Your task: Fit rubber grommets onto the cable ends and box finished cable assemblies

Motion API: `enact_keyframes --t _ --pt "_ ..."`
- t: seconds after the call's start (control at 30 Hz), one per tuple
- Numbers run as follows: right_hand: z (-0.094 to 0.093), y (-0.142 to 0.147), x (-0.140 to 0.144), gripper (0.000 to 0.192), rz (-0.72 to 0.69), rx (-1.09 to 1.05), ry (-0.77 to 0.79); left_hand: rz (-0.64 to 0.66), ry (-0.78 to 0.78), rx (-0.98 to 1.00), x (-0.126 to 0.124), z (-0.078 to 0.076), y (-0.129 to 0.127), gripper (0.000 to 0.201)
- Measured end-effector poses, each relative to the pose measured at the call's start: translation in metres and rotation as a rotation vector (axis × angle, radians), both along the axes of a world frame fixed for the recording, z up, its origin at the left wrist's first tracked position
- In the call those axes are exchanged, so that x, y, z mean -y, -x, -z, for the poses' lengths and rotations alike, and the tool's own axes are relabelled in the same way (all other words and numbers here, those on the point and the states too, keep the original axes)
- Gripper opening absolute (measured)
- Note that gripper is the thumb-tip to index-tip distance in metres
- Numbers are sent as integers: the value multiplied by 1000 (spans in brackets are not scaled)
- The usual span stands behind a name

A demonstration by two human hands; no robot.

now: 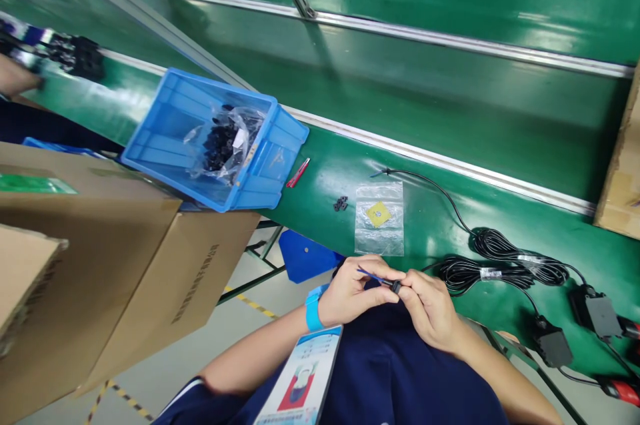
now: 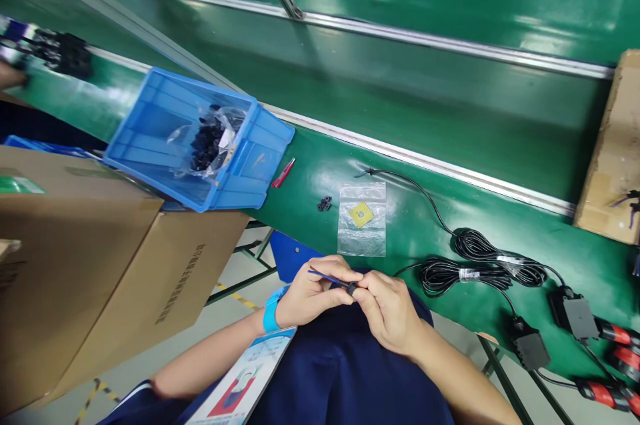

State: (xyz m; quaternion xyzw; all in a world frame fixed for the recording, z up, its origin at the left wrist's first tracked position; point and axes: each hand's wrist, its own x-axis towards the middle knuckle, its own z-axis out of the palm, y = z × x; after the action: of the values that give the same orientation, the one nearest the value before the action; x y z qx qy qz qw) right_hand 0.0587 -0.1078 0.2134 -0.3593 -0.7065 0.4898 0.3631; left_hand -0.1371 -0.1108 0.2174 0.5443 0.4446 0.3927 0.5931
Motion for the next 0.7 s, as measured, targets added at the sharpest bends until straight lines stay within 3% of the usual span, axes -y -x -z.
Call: enact_keyframes --t 0.4,0.53,0.63,0.7 --pt "2 3 -2 14 -14 -7 -20 -33 23 -58 4 -6 6 31" --pt "3 8 -4 13 -6 -4 -43 -40 -52 -69 3 -8 5 31" --pt "11 8 -9 14 7 79 -81 -48 -144 -153 -11 0 9 30" --pt "26 -7 -12 32 33 256 -100 -120 -104 -196 -30 12 17 26"
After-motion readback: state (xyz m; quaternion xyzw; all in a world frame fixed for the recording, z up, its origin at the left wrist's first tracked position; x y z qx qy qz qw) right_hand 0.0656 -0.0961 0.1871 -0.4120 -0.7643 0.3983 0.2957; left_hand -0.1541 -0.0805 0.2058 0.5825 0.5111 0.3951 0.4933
